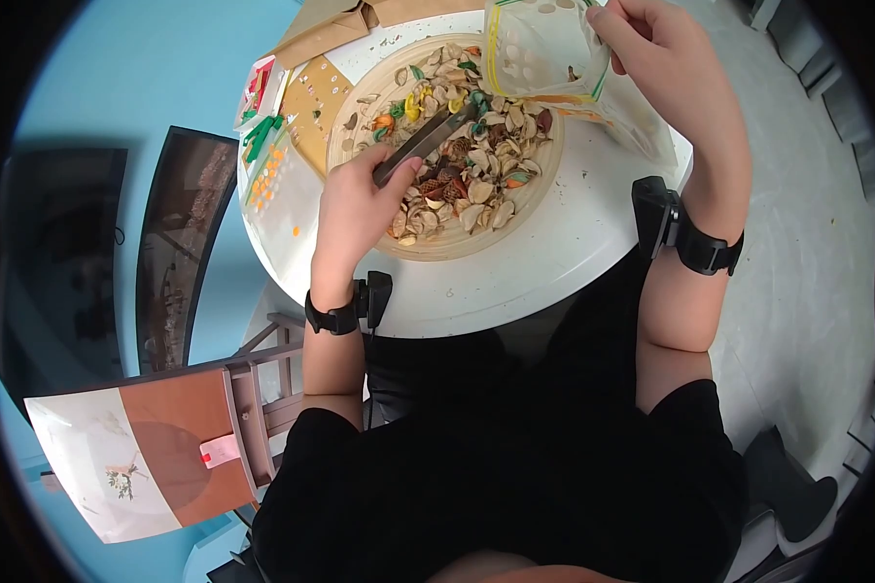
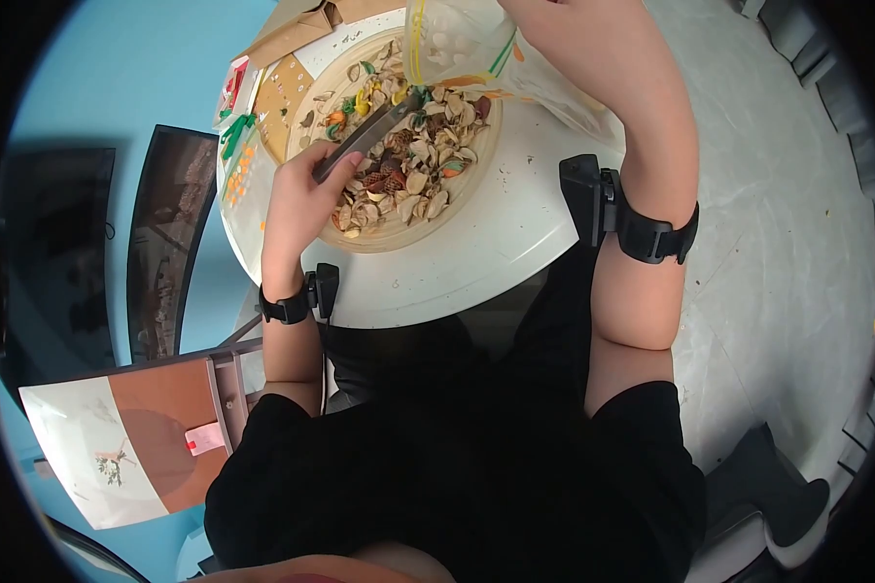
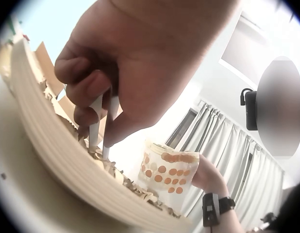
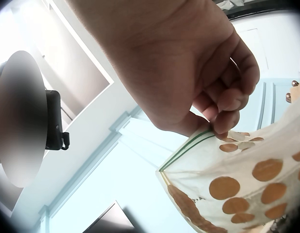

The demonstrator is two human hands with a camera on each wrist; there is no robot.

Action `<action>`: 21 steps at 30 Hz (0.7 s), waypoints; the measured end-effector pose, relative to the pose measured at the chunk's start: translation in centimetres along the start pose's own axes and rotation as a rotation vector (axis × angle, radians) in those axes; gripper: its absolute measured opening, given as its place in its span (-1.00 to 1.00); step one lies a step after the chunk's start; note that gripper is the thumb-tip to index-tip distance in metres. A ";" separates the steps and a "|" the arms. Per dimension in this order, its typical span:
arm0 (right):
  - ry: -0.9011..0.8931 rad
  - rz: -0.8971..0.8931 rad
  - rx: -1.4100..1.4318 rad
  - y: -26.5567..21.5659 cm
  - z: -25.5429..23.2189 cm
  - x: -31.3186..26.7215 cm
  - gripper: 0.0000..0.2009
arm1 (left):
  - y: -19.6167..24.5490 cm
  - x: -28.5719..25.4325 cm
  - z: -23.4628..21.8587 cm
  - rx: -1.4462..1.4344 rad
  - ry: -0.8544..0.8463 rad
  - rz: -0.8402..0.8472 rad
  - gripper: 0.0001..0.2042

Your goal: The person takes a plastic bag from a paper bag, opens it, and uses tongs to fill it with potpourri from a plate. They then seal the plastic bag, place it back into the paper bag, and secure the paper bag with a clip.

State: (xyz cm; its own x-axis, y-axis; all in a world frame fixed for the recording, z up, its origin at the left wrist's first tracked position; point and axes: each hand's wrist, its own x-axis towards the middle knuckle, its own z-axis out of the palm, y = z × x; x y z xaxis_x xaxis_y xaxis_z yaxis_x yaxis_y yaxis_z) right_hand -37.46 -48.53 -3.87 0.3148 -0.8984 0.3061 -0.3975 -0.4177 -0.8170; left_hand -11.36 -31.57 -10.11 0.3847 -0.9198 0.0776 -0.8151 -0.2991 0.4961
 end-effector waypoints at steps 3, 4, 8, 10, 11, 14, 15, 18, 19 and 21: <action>0.030 -0.017 0.001 -0.1 0.1 -0.5 -0.67 | -0.4 -0.2 0.0 -0.011 -0.005 -0.019 -0.69; 0.052 -0.044 0.005 -0.2 0.2 -0.7 -0.67 | -0.4 -0.3 0.0 -0.007 -0.009 -0.029 -0.70; 0.037 -0.075 0.052 0.8 0.3 -0.5 -0.67 | -0.6 -0.8 -0.3 -0.078 0.005 -0.036 -0.72; 0.031 -0.082 0.047 0.8 0.3 -0.4 -0.68 | -0.7 -0.9 -0.8 -0.128 0.016 -0.039 -0.73; 0.029 -0.080 0.048 0.8 0.3 -0.5 -0.68 | -0.8 -1.0 -1.2 -0.135 0.034 -0.033 -0.73; 0.016 -0.051 0.049 0.7 0.3 -0.4 -0.68 | -0.5 -1.1 -2.3 -0.178 0.097 0.001 -0.73; 0.009 -0.024 0.048 0.6 0.3 -0.2 -0.68 | 0.3 -1.1 -2.8 -0.207 0.122 0.025 -0.73; -0.004 -0.032 0.039 1.0 0.4 0.1 -0.68 | 3.1 -1.1 -4.5 -0.253 0.166 0.068 -0.74; -0.006 -0.048 0.032 1.2 0.5 0.1 -0.68 | 4.0 -1.1 -4.7 -0.264 0.172 0.079 -0.74; 0.014 -0.061 0.040 0.4 0.4 -0.4 -0.68 | 5.3 -0.9 -4.7 -0.302 0.167 0.121 -0.75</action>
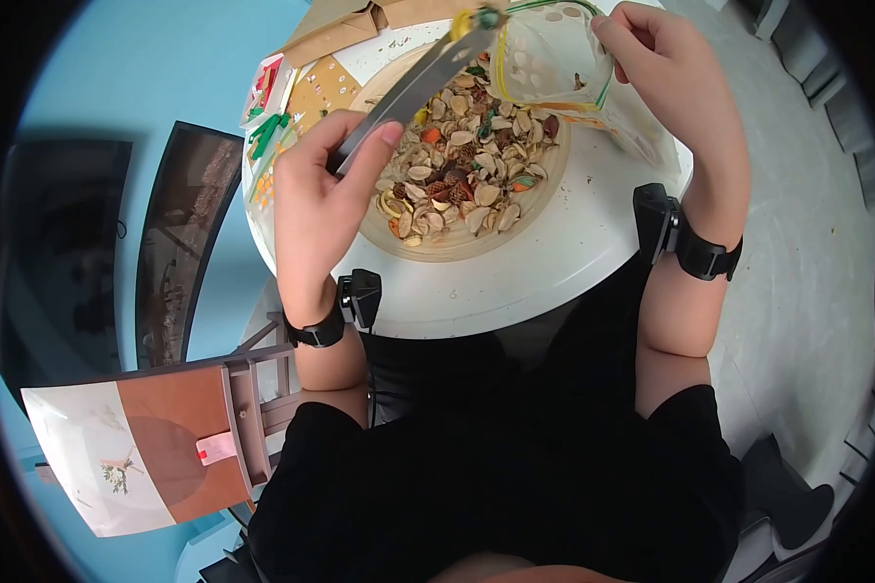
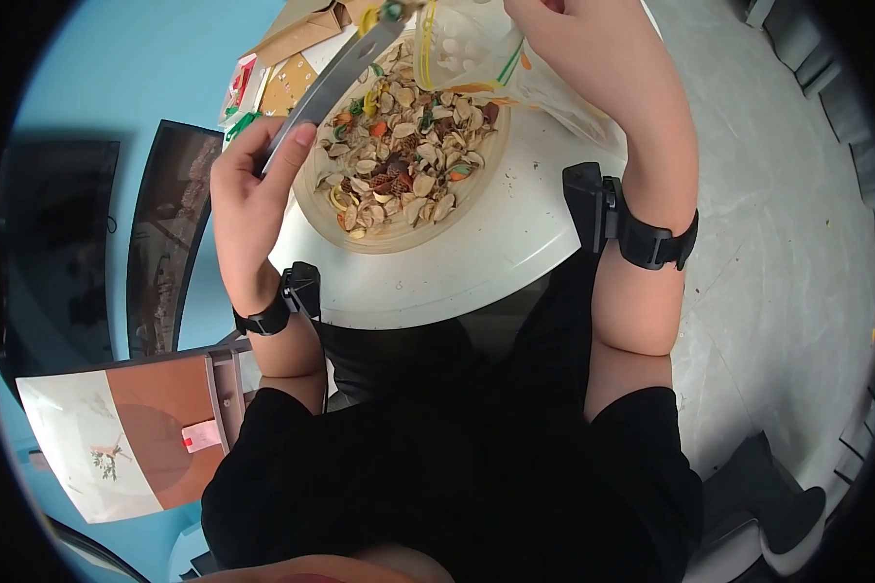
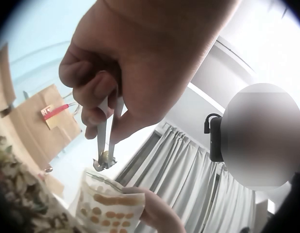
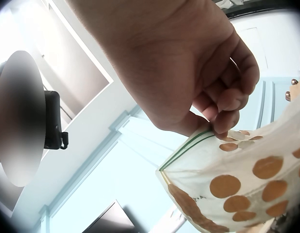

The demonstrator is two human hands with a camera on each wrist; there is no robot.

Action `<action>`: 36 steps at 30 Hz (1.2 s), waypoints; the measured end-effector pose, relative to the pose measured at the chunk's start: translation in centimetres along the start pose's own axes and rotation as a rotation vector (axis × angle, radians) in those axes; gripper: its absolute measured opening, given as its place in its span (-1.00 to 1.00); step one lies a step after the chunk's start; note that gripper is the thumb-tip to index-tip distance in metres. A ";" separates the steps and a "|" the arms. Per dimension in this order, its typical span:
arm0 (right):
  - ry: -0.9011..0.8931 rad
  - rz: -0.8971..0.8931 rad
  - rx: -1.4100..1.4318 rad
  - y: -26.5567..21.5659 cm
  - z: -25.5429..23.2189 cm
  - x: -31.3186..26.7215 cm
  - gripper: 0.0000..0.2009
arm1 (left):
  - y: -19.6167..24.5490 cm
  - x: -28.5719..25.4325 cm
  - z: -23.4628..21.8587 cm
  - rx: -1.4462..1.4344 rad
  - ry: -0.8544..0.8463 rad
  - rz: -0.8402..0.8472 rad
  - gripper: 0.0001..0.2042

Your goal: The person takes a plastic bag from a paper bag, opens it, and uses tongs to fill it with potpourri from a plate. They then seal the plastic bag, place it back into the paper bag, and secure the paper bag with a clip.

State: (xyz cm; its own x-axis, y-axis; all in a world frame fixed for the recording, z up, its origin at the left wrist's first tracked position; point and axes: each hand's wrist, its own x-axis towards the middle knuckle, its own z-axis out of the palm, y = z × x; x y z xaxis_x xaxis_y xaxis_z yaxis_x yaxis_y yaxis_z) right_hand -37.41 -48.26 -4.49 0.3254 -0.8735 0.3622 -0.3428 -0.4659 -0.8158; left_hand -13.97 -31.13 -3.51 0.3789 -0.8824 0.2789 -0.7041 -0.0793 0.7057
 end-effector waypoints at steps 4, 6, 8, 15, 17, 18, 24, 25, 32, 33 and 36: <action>-0.027 0.035 0.000 0.5 0.0 0.5 -0.68 | 1.1 0.3 1.1 0.042 -0.059 0.027 -0.76; -0.022 0.044 -0.018 0.4 -0.1 0.5 -0.68 | 1.0 0.4 1.4 0.022 -0.061 0.025 -0.77; -0.015 0.048 -0.020 0.6 -0.3 0.4 -0.68 | 0.1 0.2 1.5 -0.080 -0.038 0.021 -0.76; 0.079 0.042 0.035 0.4 -1.1 0.1 -0.67 | -3.8 -0.3 0.9 0.057 0.009 -0.113 -0.70; 0.097 0.056 0.058 0.4 -1.1 0.1 -0.68 | -4.1 -0.5 1.4 0.166 -0.057 -0.132 -0.67; 0.093 0.091 0.057 0.3 -1.2 0.4 -0.68 | -3.9 -0.4 1.8 0.179 -0.081 -0.126 -0.67; 0.110 -0.012 0.069 1.3 -0.7 -0.1 -0.69 | -2.0 1.2 4.4 0.328 -0.181 0.031 -0.65; 0.074 0.014 0.101 1.5 -0.9 0.1 -0.69 | -2.0 1.3 4.5 0.386 -0.185 0.041 -0.64; 0.159 -0.027 0.026 0.3 -0.1 -0.4 -0.70 | -5.2 -0.6 2.9 0.455 -0.173 -0.023 -0.64; 0.143 -0.018 0.058 0.5 -0.2 -0.2 -0.70 | -5.7 -1.1 2.3 0.443 -0.162 -0.061 -0.65; 0.068 0.028 0.089 0.2 -0.8 0.0 -0.70 | -5.9 -2.7 0.4 0.335 -0.156 -0.194 -0.68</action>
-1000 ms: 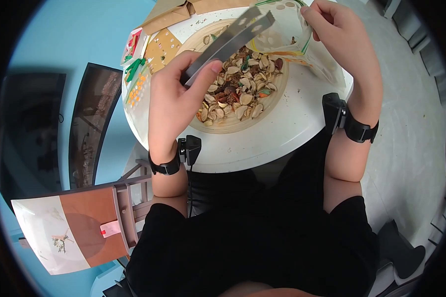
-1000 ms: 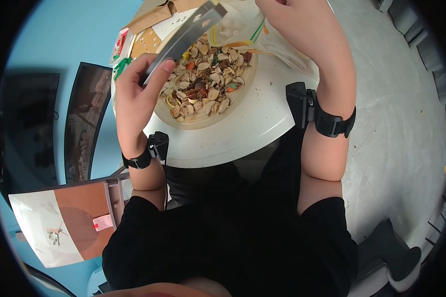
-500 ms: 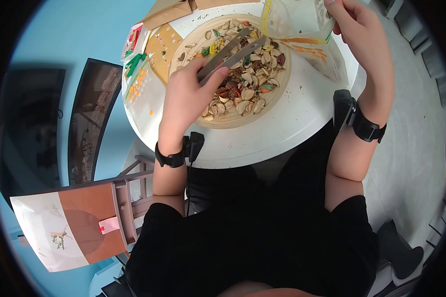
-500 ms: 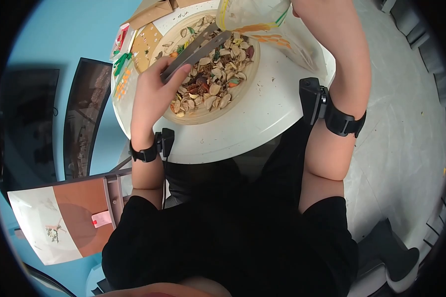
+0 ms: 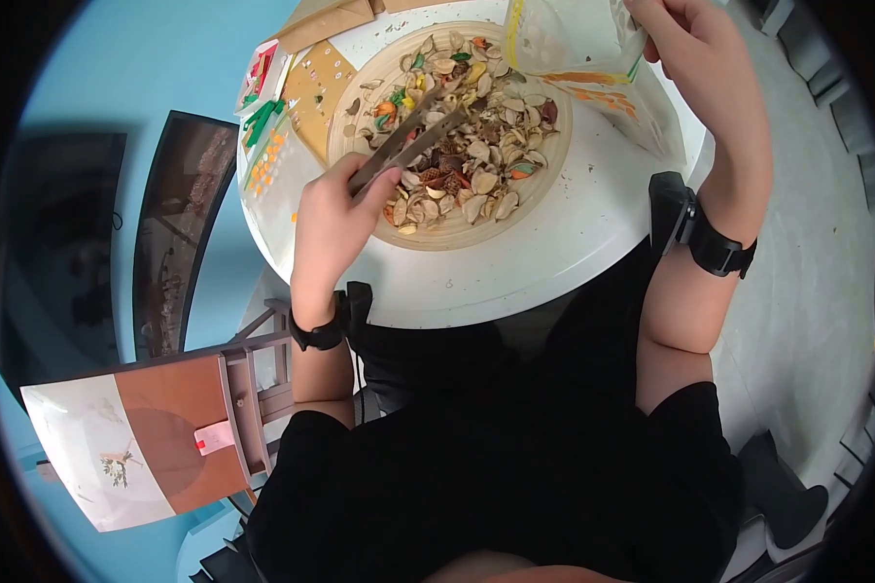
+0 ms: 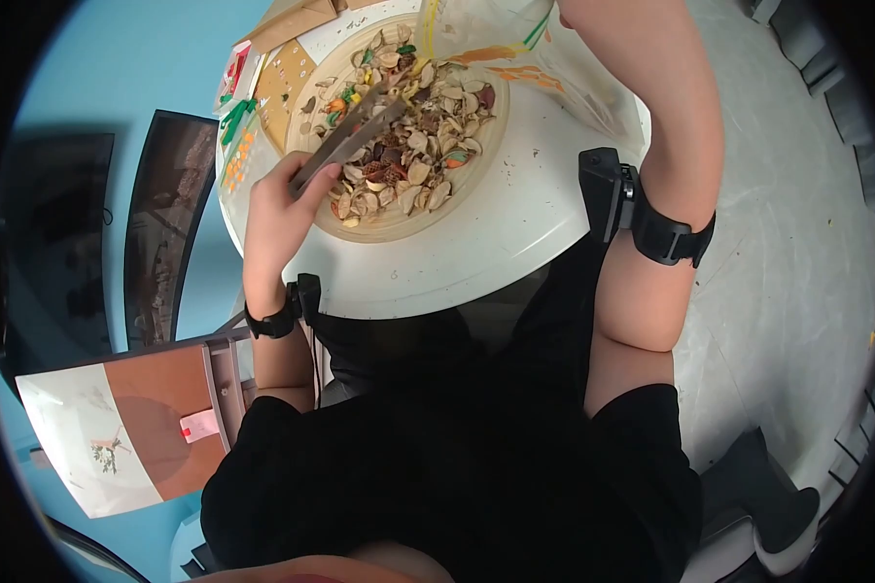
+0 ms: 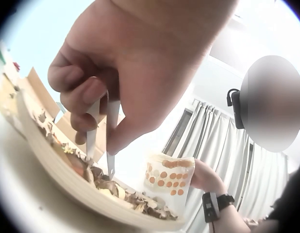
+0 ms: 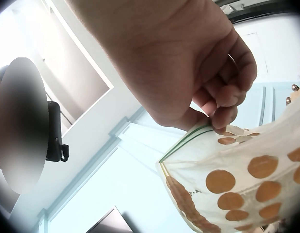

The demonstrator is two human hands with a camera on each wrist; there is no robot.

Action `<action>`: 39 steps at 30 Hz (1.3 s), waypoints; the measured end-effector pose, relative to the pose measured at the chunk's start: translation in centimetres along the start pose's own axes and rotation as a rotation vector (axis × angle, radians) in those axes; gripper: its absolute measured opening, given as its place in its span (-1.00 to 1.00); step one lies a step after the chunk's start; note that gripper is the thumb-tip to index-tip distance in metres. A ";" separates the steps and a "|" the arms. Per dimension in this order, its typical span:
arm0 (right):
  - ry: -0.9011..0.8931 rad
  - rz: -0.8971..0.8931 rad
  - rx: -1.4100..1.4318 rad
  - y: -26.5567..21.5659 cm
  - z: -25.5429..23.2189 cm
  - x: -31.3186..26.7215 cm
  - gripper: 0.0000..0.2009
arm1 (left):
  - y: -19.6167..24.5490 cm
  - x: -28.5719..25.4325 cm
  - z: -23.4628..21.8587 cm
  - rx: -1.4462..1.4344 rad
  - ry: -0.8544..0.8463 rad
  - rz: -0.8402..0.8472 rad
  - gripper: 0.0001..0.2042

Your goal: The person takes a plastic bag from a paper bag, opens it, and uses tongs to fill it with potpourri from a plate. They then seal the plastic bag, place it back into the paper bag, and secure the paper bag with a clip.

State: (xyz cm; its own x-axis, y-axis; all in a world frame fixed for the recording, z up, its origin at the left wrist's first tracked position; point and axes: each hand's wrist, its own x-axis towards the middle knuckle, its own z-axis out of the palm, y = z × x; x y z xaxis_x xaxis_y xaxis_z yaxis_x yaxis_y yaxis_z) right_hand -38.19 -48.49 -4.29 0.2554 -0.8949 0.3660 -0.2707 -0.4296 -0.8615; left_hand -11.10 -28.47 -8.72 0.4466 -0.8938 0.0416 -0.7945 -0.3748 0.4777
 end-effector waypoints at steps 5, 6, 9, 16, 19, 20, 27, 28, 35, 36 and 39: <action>-0.031 -0.022 0.028 0.4 0.3 -0.1 -0.70 | 0.5 -4.3 -1.9 -0.070 -0.015 0.003 -0.73; -0.034 -0.033 0.035 0.5 0.4 -0.1 -0.70 | 0.4 -4.9 -1.4 -0.038 -0.006 0.089 -0.72; -0.033 -0.061 0.052 1.1 0.9 0.0 -0.70 | 0.3 -6.4 -0.5 0.091 -0.043 0.233 -0.70; -0.049 -0.081 -0.001 0.2 1.4 -0.4 -0.69 | -1.1 -5.1 0.2 0.175 0.074 0.167 -0.67; -0.057 -0.034 -0.012 -0.6 1.1 -0.3 -0.69 | -1.5 -4.9 -0.4 0.070 0.040 0.086 -0.67; -0.053 -0.040 -0.006 -0.3 1.2 -0.2 -0.69 | -1.6 -5.3 -0.5 0.002 0.024 0.056 -0.67; -0.063 -0.045 0.016 0.3 1.9 -0.1 -0.69 | -0.3 -6.0 0.2 0.099 0.060 0.258 -0.68; -0.067 -0.041 0.023 0.3 1.8 -0.1 -0.69 | -0.4 -5.8 0.4 0.127 0.088 0.248 -0.68; -0.059 -0.018 -0.003 0.0 1.8 -0.3 -0.71 | -3.4 -8.0 -2.9 0.034 0.211 -0.121 -0.75; -0.059 -0.020 -0.002 -0.3 1.8 -0.4 -0.71 | -3.5 -8.3 -3.2 0.050 0.201 -0.159 -0.74; -0.069 -0.034 -0.037 -0.3 1.8 -0.4 -0.72 | -3.9 -8.9 -3.3 0.034 0.187 -0.222 -0.72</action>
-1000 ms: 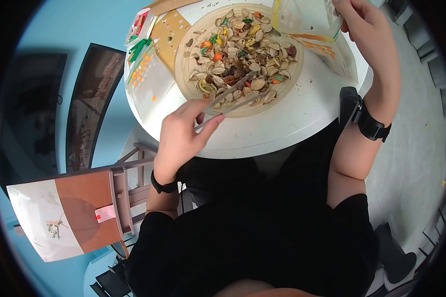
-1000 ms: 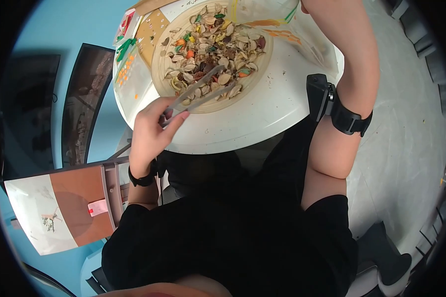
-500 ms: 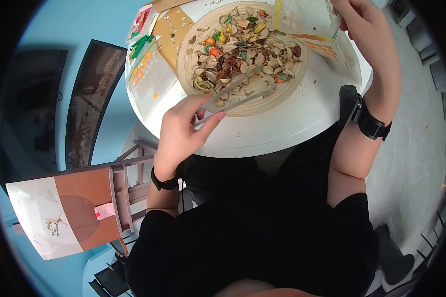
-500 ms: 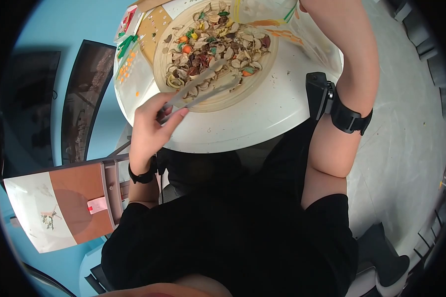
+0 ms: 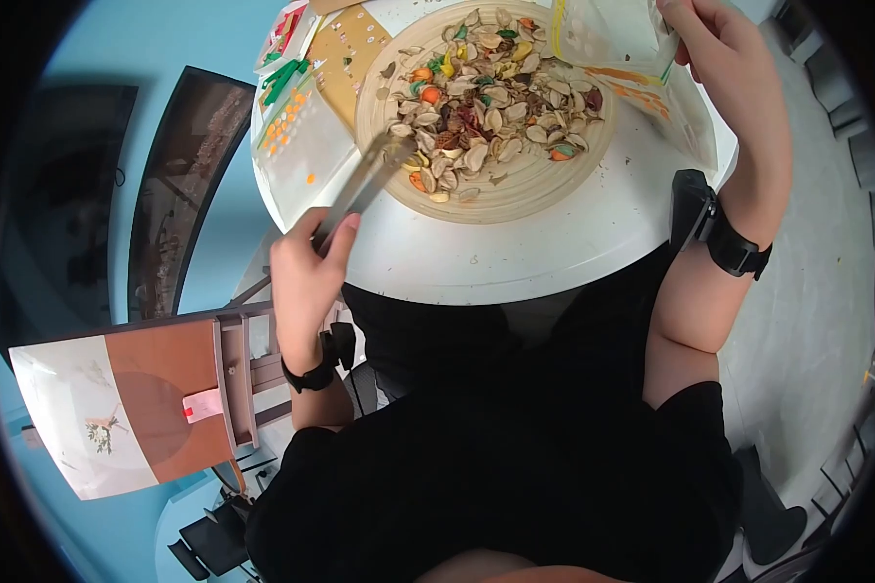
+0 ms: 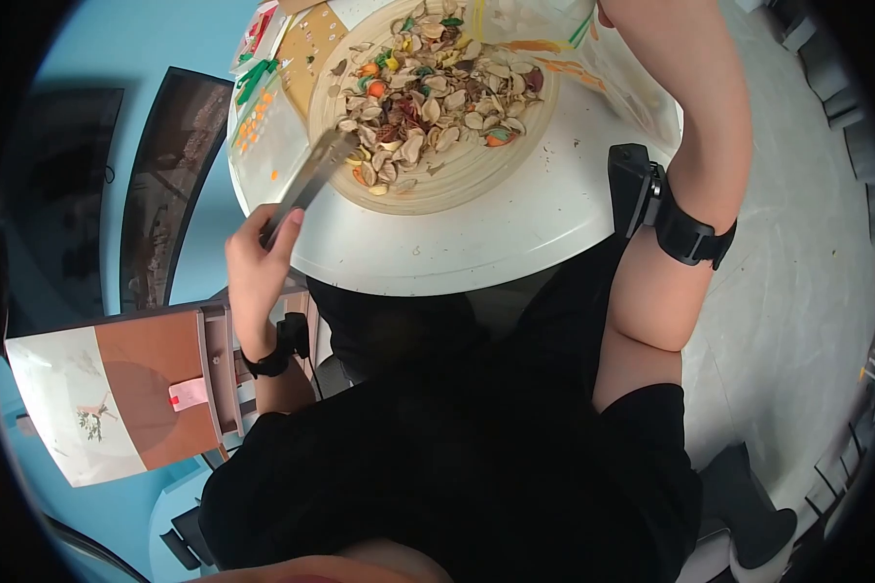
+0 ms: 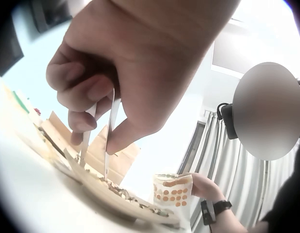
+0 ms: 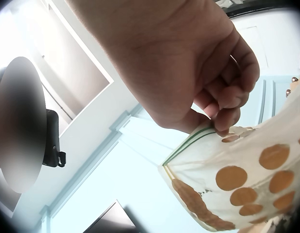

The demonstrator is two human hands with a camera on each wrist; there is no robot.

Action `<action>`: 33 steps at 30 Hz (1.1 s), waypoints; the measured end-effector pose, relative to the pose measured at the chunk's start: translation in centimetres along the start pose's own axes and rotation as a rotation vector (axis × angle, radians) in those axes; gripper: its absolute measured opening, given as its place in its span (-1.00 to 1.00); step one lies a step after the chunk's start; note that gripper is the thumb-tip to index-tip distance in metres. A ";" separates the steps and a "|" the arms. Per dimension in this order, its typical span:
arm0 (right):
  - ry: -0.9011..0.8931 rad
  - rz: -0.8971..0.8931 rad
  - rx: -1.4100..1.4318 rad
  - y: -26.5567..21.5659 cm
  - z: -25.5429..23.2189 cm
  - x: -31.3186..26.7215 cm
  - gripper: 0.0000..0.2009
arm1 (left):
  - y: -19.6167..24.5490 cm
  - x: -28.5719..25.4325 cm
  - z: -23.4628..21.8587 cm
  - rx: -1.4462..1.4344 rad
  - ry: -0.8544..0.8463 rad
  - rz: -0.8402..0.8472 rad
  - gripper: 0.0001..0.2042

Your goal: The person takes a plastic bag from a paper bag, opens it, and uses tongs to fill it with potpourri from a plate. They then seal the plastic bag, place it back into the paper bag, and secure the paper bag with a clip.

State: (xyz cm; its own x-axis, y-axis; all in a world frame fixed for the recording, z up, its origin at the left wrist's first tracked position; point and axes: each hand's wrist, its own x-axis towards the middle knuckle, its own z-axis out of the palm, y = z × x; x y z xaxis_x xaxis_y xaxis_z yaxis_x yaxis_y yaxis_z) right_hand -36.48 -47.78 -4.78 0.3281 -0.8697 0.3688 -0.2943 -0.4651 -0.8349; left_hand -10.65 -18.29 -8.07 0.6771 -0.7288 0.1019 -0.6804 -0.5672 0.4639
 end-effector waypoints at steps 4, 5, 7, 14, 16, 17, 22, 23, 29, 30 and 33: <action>-0.010 0.020 -0.028 -0.2 -0.1 -0.1 -0.71 | 2.0 1.0 0.1 -0.010 -0.072 0.035 -0.70; -0.041 0.010 -0.021 0.9 -0.4 0.4 -0.69 | 2.7 1.9 0.1 -0.026 -0.043 0.062 -0.70; -0.113 -0.003 -0.002 3.9 -0.9 1.6 -0.65 | 4.2 3.9 0.1 -0.051 0.011 0.107 -0.70; -0.082 0.070 0.033 4.0 -2.3 1.9 -0.64 | 7.6 14.1 4.6 0.093 -0.035 0.299 -0.50; -0.076 0.071 0.025 3.7 -2.3 1.8 -0.64 | 8.1 15.2 5.5 0.104 -0.068 0.296 -0.50; -0.070 0.073 0.020 3.8 -2.4 1.9 -0.64 | 8.7 15.4 5.7 0.110 -0.086 0.296 -0.50; -0.063 0.083 0.043 4.6 -2.6 2.1 -0.64 | 8.7 13.1 5.1 0.096 -0.213 0.289 -0.54; -0.062 0.084 0.039 4.6 -2.8 2.1 -0.64 | 8.4 12.6 4.5 0.092 -0.214 0.290 -0.55; -0.068 0.095 0.035 3.7 -2.4 1.7 -0.64 | 10.7 12.1 4.1 0.057 -0.168 0.306 -0.56; -0.066 0.097 0.024 3.5 -2.4 1.6 -0.63 | 10.7 12.4 5.5 0.061 -0.131 0.370 -0.56; -0.092 0.064 0.014 3.4 -2.4 1.5 -0.64 | 11.6 12.0 7.1 0.112 -0.150 0.420 -0.57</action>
State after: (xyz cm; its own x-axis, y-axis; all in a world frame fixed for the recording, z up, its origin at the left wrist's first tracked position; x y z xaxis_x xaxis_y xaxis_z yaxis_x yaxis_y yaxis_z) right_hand -39.20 -51.06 -6.10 0.3900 -0.8784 0.2762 -0.3046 -0.4061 -0.8616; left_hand -12.39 -36.33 -7.70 0.2936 -0.9472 0.1287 -0.9190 -0.2426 0.3108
